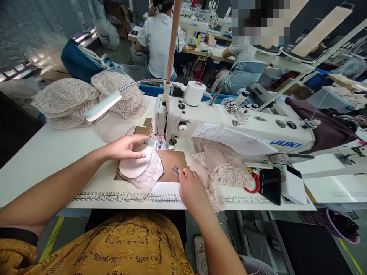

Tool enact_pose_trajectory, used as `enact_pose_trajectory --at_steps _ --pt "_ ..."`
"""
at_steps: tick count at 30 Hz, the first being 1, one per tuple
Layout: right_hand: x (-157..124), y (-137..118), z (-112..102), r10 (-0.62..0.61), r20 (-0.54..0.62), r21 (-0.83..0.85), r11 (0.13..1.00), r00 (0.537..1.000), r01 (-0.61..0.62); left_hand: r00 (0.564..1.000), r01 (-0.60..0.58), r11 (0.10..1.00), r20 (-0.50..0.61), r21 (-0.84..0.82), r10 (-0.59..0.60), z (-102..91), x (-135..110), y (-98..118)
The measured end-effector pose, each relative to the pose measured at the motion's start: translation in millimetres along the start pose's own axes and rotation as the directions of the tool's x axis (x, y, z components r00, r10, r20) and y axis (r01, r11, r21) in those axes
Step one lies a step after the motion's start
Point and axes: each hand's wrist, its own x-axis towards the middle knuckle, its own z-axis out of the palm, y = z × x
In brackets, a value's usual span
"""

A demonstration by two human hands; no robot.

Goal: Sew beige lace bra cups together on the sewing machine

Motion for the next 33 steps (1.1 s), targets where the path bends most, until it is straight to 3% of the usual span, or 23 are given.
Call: enact_pose_trajectory --at_steps 3,6,9,15,19,23,28,33 --pt "0 0 9 0.010 -0.096 -0.002 1.000 0.995 -0.010 0.994 0.093 0.982 0.069 -0.164 -0.083 1.7 11 -14" --pt "4 2 17 0.017 -0.161 -0.029 0.999 0.987 -0.022 0.997 0.076 0.945 0.014 -0.318 -0.075 6.8 13 -18" --pt "6 7 21 0.029 -0.161 -0.027 0.999 0.986 -0.034 0.996 0.088 0.889 0.045 -0.450 -0.077 6.1 7 -16" --pt "6 10 3 0.032 -0.180 0.226 0.974 0.983 0.009 0.991 0.131 0.885 0.089 -0.446 -0.101 -0.4 -1 -11" --pt "16 -6 -10 0.025 -0.166 0.506 0.860 0.986 0.063 0.985 0.152 0.865 0.143 -0.478 -0.094 7.0 0 -13" --pt "40 -21 -16 -0.006 -0.124 0.684 0.724 0.992 0.089 0.975 0.168 0.813 0.218 -0.558 -0.051 15.5 0 -13" --pt "65 -28 -19 0.031 -0.073 0.805 0.592 0.997 0.041 0.958 0.176 0.753 0.287 -0.634 0.018 18.8 -1 -8" --pt "72 -31 -17 -0.008 -0.027 0.878 0.477 1.000 0.028 0.954 0.158 0.720 0.293 -0.676 0.065 21.9 1 -12"
